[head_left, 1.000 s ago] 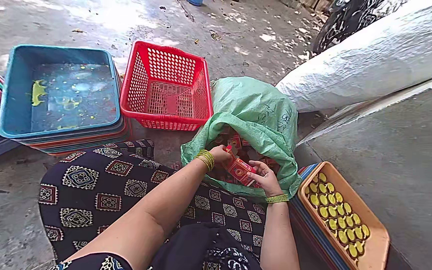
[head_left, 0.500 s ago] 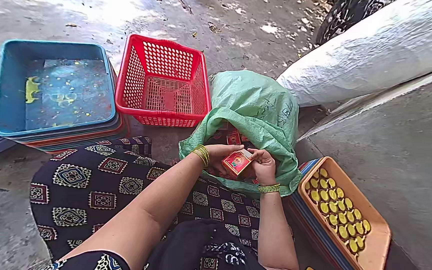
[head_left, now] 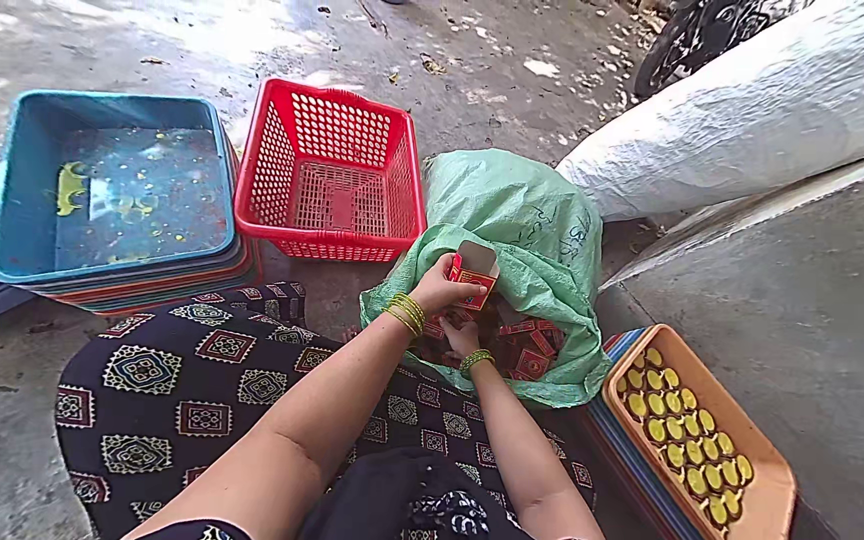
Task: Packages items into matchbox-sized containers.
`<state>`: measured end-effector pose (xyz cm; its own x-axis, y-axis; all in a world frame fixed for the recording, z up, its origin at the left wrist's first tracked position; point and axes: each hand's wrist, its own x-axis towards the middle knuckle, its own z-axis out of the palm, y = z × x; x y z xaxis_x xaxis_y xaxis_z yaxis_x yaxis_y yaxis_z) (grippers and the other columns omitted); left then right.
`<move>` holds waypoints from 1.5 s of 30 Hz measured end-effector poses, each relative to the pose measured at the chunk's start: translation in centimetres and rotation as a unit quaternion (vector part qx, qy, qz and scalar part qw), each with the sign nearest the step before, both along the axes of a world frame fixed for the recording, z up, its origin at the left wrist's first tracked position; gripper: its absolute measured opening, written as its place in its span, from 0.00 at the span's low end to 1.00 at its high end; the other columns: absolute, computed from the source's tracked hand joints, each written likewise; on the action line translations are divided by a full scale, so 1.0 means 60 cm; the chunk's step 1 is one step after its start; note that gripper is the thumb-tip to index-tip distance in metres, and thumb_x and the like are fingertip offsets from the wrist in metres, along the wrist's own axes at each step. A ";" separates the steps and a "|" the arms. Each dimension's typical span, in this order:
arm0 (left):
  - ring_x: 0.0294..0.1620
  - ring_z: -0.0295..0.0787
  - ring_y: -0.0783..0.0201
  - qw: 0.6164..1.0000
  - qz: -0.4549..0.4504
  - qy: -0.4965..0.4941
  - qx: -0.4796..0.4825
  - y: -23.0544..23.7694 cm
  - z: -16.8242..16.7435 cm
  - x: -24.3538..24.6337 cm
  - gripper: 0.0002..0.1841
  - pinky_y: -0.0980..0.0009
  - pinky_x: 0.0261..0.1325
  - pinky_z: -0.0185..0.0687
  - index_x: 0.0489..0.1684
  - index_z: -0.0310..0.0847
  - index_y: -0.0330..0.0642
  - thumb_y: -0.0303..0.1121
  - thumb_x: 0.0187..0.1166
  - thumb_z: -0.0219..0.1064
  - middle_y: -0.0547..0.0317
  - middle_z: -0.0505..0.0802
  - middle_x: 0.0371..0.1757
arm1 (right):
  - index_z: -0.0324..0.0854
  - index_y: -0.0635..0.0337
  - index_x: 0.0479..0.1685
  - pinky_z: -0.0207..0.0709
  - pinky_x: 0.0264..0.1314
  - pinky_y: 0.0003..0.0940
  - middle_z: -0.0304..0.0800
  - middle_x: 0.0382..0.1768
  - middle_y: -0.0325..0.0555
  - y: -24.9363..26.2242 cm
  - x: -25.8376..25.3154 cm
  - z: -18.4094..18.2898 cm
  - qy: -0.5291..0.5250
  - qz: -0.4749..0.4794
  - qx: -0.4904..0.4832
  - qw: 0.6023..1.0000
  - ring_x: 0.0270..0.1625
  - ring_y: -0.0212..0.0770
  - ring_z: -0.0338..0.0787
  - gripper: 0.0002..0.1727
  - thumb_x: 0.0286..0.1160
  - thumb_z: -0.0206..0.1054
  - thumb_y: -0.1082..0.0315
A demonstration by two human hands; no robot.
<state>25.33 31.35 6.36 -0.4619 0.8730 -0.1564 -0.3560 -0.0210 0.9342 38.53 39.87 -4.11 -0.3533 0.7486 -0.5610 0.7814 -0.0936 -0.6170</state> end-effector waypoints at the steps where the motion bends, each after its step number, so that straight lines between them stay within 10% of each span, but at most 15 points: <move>1: 0.56 0.93 0.52 1.000 0.013 0.008 0.006 0.002 -0.004 0.000 0.45 0.51 0.61 0.90 0.78 0.66 0.42 0.31 0.56 0.87 0.43 0.91 0.59 | 0.48 0.65 0.88 0.89 0.54 0.53 0.69 0.78 0.71 -0.001 -0.008 -0.008 0.022 -0.032 -0.021 0.999 0.62 0.60 0.89 0.54 0.71 0.78 0.45; 6: 0.56 0.92 0.52 0.996 0.083 0.014 -0.009 -0.001 -0.011 -0.007 0.43 0.49 0.58 0.89 0.77 0.67 0.44 0.33 0.55 0.85 0.45 0.92 0.58 | 0.66 0.65 0.76 0.89 0.36 0.41 0.85 0.53 0.62 0.019 0.001 0.009 0.148 -0.172 -0.120 0.967 0.39 0.49 0.91 0.37 0.66 0.79 0.73; 11: 0.60 0.90 0.51 0.992 0.102 0.038 -0.067 -0.002 -0.002 0.001 0.46 0.46 0.61 0.87 0.80 0.66 0.47 0.38 0.53 0.82 0.45 0.90 0.61 | 0.59 0.55 0.86 0.88 0.47 0.49 0.86 0.59 0.61 0.042 0.104 0.134 0.174 -0.116 -0.100 0.973 0.50 0.53 0.91 0.39 0.71 0.68 0.71; 20: 0.60 0.91 0.50 0.995 0.036 0.024 -0.095 0.004 -0.007 0.068 0.46 0.51 0.64 0.87 0.84 0.57 0.39 0.46 0.70 0.81 0.38 0.88 0.64 | 0.54 0.57 0.86 0.93 0.50 0.56 0.81 0.63 0.63 -0.047 0.164 0.193 0.576 -0.177 0.047 0.797 0.51 0.58 0.94 0.40 0.72 0.66 0.83; 24: 0.59 0.92 0.53 0.996 -0.009 0.005 -0.093 0.010 -0.013 0.091 0.45 0.55 0.60 0.91 0.87 0.53 0.40 0.55 0.78 0.71 0.39 0.87 0.66 | 0.64 0.73 0.74 0.91 0.58 0.35 0.84 0.60 0.59 -0.064 0.139 0.164 0.457 -0.108 0.323 0.822 0.57 0.42 0.92 0.34 0.66 0.75 0.80; 27: 0.59 0.92 0.55 0.998 -0.003 0.003 -0.070 0.008 -0.011 0.100 0.43 0.57 0.60 0.91 0.87 0.51 0.38 0.54 0.82 0.68 0.39 0.86 0.66 | 0.84 0.70 0.55 0.81 0.68 0.44 0.89 0.52 0.59 -0.058 0.139 0.150 0.262 -0.004 0.637 0.725 0.60 0.52 0.87 0.19 0.64 0.77 0.71; 32: 0.59 0.89 0.53 0.998 -0.058 -0.039 -0.003 0.000 0.007 0.116 0.41 0.56 0.56 0.90 0.89 0.51 0.39 0.65 0.89 0.29 0.38 0.83 0.69 | 0.91 0.58 0.49 0.76 0.75 0.54 0.88 0.57 0.63 -0.053 0.131 0.141 0.210 0.099 0.698 0.677 0.68 0.62 0.84 0.10 0.72 0.70 0.73; 34: 0.57 0.90 0.52 0.995 -0.085 -0.061 0.006 -0.002 0.009 0.114 0.41 0.55 0.53 0.90 0.90 0.49 0.41 0.65 0.89 0.38 0.39 0.84 0.66 | 0.90 0.60 0.49 0.73 0.80 0.56 0.88 0.61 0.63 -0.048 0.131 0.138 0.231 0.129 0.691 0.673 0.74 0.64 0.81 0.10 0.73 0.66 0.75; 37: 0.52 0.93 0.57 0.998 -0.052 -0.006 -0.019 0.001 -0.003 0.104 0.51 0.58 0.56 0.91 0.85 0.56 0.40 0.51 0.62 0.83 0.44 0.91 0.59 | 0.91 0.59 0.44 0.76 0.81 0.49 0.92 0.58 0.55 -0.045 0.134 0.144 0.287 0.162 0.650 0.685 0.74 0.56 0.84 0.12 0.75 0.61 0.78; 41: 0.55 0.92 0.54 0.998 0.040 0.020 -0.042 0.001 -0.003 0.086 0.52 0.52 0.58 0.89 0.83 0.58 0.44 0.45 0.56 0.87 0.44 0.90 0.60 | 0.85 0.70 0.47 0.87 0.64 0.43 0.91 0.54 0.59 -0.015 0.139 0.142 0.292 0.054 0.544 0.785 0.60 0.49 0.91 0.14 0.67 0.59 0.78; 45: 0.58 0.90 0.53 0.993 0.110 0.021 -0.028 0.003 -0.005 0.066 0.54 0.50 0.59 0.88 0.84 0.55 0.45 0.42 0.51 0.86 0.44 0.88 0.62 | 0.83 0.67 0.63 0.76 0.74 0.58 0.88 0.62 0.64 0.064 0.133 0.122 -0.091 0.069 0.269 0.956 0.68 0.59 0.87 0.21 0.75 0.69 0.63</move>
<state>29.28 31.52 6.05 -0.6476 0.7408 -0.1783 -0.3091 -0.0416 0.9501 46.52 43.71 3.19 -0.4032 0.8993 -0.1696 0.8624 0.3115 -0.3990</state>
